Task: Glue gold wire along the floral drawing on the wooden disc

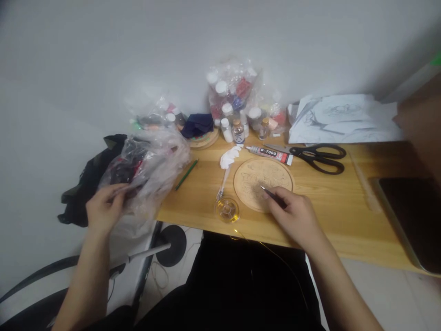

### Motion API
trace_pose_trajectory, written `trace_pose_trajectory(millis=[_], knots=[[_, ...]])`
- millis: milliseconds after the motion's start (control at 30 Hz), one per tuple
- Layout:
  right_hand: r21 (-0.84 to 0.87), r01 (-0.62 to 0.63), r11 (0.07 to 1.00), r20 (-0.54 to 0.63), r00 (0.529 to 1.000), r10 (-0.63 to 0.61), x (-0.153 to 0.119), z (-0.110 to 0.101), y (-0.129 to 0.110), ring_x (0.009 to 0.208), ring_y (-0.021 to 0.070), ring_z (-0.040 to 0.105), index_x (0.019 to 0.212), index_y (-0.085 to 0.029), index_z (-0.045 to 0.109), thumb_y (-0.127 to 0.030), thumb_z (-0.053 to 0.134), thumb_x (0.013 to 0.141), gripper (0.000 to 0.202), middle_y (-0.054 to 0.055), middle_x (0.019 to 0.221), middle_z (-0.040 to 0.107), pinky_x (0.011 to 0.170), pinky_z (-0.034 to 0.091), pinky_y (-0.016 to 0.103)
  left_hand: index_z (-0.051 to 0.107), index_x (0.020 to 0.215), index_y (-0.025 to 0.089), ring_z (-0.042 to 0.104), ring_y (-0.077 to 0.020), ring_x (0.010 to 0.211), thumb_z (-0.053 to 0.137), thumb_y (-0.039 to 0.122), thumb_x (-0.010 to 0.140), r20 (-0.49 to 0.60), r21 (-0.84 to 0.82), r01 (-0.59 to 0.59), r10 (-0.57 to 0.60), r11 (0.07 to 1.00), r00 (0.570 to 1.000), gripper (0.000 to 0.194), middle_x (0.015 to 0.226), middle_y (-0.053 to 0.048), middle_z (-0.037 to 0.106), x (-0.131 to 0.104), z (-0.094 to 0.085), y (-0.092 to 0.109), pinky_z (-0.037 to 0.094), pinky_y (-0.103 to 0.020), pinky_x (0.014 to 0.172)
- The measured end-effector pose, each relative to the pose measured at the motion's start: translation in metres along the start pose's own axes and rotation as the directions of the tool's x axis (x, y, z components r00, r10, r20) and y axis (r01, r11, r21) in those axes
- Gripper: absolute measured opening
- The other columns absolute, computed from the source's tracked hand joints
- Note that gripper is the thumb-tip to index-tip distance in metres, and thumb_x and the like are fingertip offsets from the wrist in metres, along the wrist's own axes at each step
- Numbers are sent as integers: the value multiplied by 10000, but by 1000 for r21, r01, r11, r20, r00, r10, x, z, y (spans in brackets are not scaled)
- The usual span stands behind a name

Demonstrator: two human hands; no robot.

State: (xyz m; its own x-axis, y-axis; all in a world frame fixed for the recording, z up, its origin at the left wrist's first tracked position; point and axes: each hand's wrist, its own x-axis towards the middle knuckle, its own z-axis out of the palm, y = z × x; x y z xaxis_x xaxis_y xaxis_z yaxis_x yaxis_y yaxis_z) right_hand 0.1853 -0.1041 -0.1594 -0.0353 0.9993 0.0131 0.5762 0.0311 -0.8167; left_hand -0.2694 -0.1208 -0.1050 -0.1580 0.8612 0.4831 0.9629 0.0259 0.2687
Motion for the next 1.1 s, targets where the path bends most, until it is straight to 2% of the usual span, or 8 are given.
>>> trace_pose_trajectory(millis=[200,267,333,500,700,833,1000,1100], knots=[[-10,-3,1000,-1,1000,3,0,-2,0,614,151,619,828,-194,746,-536,575,826,382,51,788,744,525,439,247,635,896,125,607,-163,746,494,331,799,-477,-37,164,-162,986,864,268,768,-26,613,64,-33,11,521,-336,769],[-19,-4,1000,-1,1000,3,1,-2,1,627,159,626,836,-188,748,-540,571,823,394,60,806,748,529,439,253,614,941,103,541,-113,608,470,247,769,-309,-86,255,-269,963,912,266,705,19,542,95,-42,9,484,-257,629],[-17,3,1000,5,1000,-3,2,-1,0,632,162,628,846,-183,751,-541,566,824,403,64,814,750,537,441,257,609,1043,93,489,-105,546,467,216,759,59,-30,302,-300,953,952,341,620,58,505,120,-43,7,442,-220,564],[0,-1,1000,16,1000,1,3,-1,-5,657,167,637,859,-188,757,-564,557,823,427,61,815,748,546,448,255,683,853,126,552,-134,677,619,213,666,407,45,200,-201,979,891,216,703,22,662,146,-18,9,476,-249,701],[-24,-16,1000,12,1000,16,2,-4,-2,641,165,630,860,-186,752,-589,552,827,451,68,829,751,562,455,267,653,675,203,611,-172,727,469,167,666,485,154,109,-172,982,857,188,672,20,660,157,-24,14,468,-301,811],[-33,-5,999,3,1000,5,3,-4,-3,624,166,628,850,-181,748,-581,556,823,445,68,809,749,545,447,267,690,731,213,655,-228,863,462,229,683,432,231,21,-122,973,894,234,689,8,661,164,-39,0,460,-365,883],[-39,41,998,11,999,-41,5,-2,-10,605,151,614,835,-182,747,-539,554,853,406,54,775,741,528,437,251,660,1155,101,641,-227,1000,488,562,793,349,140,-54,2,989,937,610,996,-12,703,165,-12,-13,479,-402,901],[-35,63,997,9,998,-63,4,-2,-9,608,147,614,835,-185,748,-519,564,864,382,47,769,740,523,435,243,463,1412,35,487,-361,1301,543,656,816,117,192,-45,22,980,993,865,1309,-132,567,150,1,1,366,-553,997]])
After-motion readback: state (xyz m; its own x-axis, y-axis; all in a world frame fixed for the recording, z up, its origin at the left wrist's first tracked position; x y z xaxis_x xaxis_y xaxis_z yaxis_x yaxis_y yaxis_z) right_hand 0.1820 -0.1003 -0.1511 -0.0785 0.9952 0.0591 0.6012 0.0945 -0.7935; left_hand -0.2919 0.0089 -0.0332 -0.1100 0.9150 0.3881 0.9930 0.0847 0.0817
